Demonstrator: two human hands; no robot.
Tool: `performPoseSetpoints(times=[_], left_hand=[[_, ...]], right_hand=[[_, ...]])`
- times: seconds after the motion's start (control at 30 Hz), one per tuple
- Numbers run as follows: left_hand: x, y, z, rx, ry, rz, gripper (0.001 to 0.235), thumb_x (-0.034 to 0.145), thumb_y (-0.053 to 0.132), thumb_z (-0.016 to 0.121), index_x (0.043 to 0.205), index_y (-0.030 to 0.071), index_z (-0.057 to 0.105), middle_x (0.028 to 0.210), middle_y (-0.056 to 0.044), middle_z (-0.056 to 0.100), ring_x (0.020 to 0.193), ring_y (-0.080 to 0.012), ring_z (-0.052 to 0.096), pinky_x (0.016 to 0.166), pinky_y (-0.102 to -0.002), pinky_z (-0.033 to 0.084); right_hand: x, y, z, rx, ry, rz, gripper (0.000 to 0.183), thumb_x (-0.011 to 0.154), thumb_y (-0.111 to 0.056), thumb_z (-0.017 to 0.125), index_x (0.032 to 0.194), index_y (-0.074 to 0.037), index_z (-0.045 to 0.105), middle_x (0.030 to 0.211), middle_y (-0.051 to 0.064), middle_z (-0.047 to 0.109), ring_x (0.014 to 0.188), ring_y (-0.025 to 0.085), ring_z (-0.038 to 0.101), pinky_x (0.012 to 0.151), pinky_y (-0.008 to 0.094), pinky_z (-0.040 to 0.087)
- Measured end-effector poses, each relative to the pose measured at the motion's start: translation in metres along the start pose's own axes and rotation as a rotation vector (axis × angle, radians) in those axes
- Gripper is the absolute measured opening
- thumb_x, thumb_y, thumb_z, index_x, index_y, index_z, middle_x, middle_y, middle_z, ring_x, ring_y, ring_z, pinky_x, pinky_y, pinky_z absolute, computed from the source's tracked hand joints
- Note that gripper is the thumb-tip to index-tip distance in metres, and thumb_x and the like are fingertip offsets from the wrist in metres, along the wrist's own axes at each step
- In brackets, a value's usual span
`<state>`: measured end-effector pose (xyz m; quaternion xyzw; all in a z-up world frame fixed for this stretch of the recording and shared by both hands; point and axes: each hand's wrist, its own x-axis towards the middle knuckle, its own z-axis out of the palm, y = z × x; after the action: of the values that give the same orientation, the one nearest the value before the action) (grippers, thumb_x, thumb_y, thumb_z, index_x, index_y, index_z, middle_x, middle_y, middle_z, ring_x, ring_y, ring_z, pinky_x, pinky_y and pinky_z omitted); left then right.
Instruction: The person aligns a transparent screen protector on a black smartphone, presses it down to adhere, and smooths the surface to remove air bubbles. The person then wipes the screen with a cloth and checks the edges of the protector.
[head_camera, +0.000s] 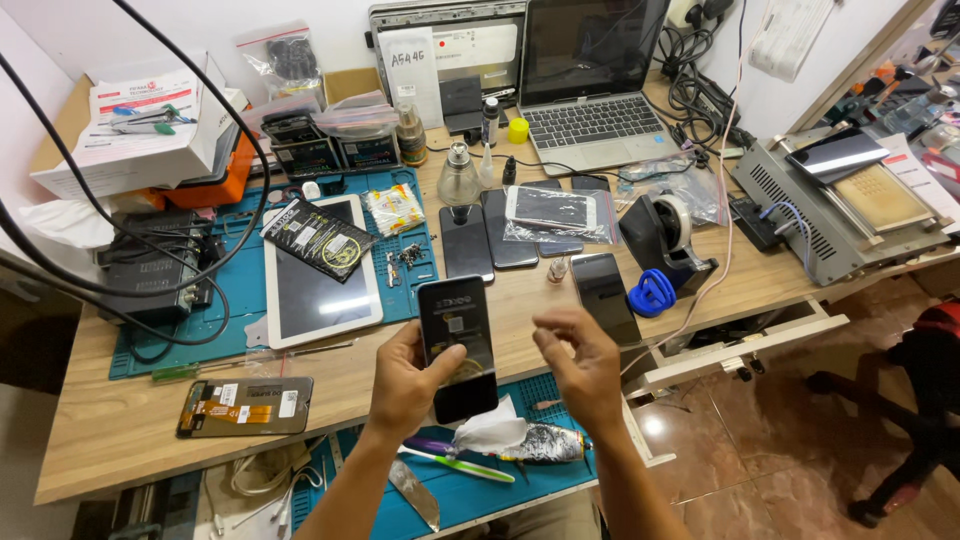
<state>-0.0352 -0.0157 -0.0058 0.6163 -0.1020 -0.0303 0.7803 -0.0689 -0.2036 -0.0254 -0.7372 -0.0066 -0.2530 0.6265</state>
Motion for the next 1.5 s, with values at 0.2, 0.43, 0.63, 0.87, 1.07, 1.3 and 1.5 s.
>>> performPoseSetpoints(times=[0.2,0.43,0.63,0.87,1.07,1.3,1.5], left_hand=[[-0.005,-0.028,0.005,0.014,0.191,0.042,0.024,0.073,0.008,0.068,0.096,0.001,0.062,0.084,-0.011,0.069,0.074,-0.0185,0.066,0.063,-0.03,0.059],[-0.012,-0.036,0.011,0.169,0.239,0.11,0.023,0.074,0.014,0.068,0.095,0.005,0.061,0.084,-0.01,0.069,0.075,-0.0186,0.066,0.061,-0.027,0.057],[-0.013,-0.042,0.01,0.204,0.266,0.157,0.02,0.075,0.015,0.067,0.091,0.006,0.06,0.08,-0.008,0.068,0.072,-0.0168,0.066,0.058,-0.028,0.058],[-0.014,-0.048,0.009,0.22,0.276,0.17,0.02,0.075,0.016,0.067,0.091,0.006,0.06,0.081,-0.008,0.067,0.074,-0.0189,0.066,0.059,-0.03,0.06],[-0.015,-0.047,0.009,0.234,0.306,0.189,0.02,0.075,0.016,0.067,0.09,0.005,0.061,0.079,-0.008,0.068,0.071,-0.0167,0.065,0.056,-0.028,0.057],[-0.018,-0.048,0.01,0.228,0.317,0.177,0.018,0.075,0.014,0.067,0.089,0.004,0.062,0.078,-0.008,0.069,0.071,-0.0169,0.066,0.057,-0.026,0.059],[-0.018,-0.053,0.01,0.2,0.317,0.132,0.016,0.075,0.015,0.068,0.087,0.006,0.062,0.075,-0.006,0.067,0.064,-0.0139,0.061,0.052,-0.024,0.052]], right_hand=[[-0.019,-0.026,0.019,-0.29,-0.078,-0.117,0.014,0.081,-0.016,0.06,0.089,-0.008,0.069,0.085,0.004,0.059,0.08,0.016,0.059,0.068,0.026,0.047],[-0.013,-0.027,0.031,-0.387,-0.144,-0.017,0.011,0.079,-0.018,0.06,0.086,-0.012,0.066,0.084,0.001,0.059,0.077,0.015,0.056,0.061,0.027,0.045],[-0.01,-0.019,0.033,-0.349,-0.197,0.121,0.004,0.079,-0.014,0.059,0.081,-0.013,0.062,0.086,0.001,0.057,0.081,0.015,0.054,0.072,0.027,0.043],[-0.013,-0.03,0.041,-0.275,-0.072,0.146,0.013,0.079,-0.019,0.06,0.07,-0.011,0.065,0.071,-0.001,0.066,0.059,0.008,0.052,0.048,0.024,0.038],[-0.014,-0.022,0.049,-0.155,0.051,0.246,0.01,0.073,-0.012,0.07,0.067,-0.009,0.062,0.063,0.0,0.066,0.054,0.006,0.054,0.046,0.021,0.041],[-0.022,-0.023,0.052,-0.245,0.017,0.191,0.028,0.073,-0.013,0.066,0.1,-0.008,0.07,0.079,0.0,0.071,0.065,0.006,0.055,0.052,0.021,0.044],[-0.027,-0.03,0.058,-0.322,-0.016,-0.042,0.015,0.075,-0.006,0.058,0.085,-0.007,0.069,0.074,0.003,0.063,0.066,0.012,0.056,0.059,0.025,0.047]])
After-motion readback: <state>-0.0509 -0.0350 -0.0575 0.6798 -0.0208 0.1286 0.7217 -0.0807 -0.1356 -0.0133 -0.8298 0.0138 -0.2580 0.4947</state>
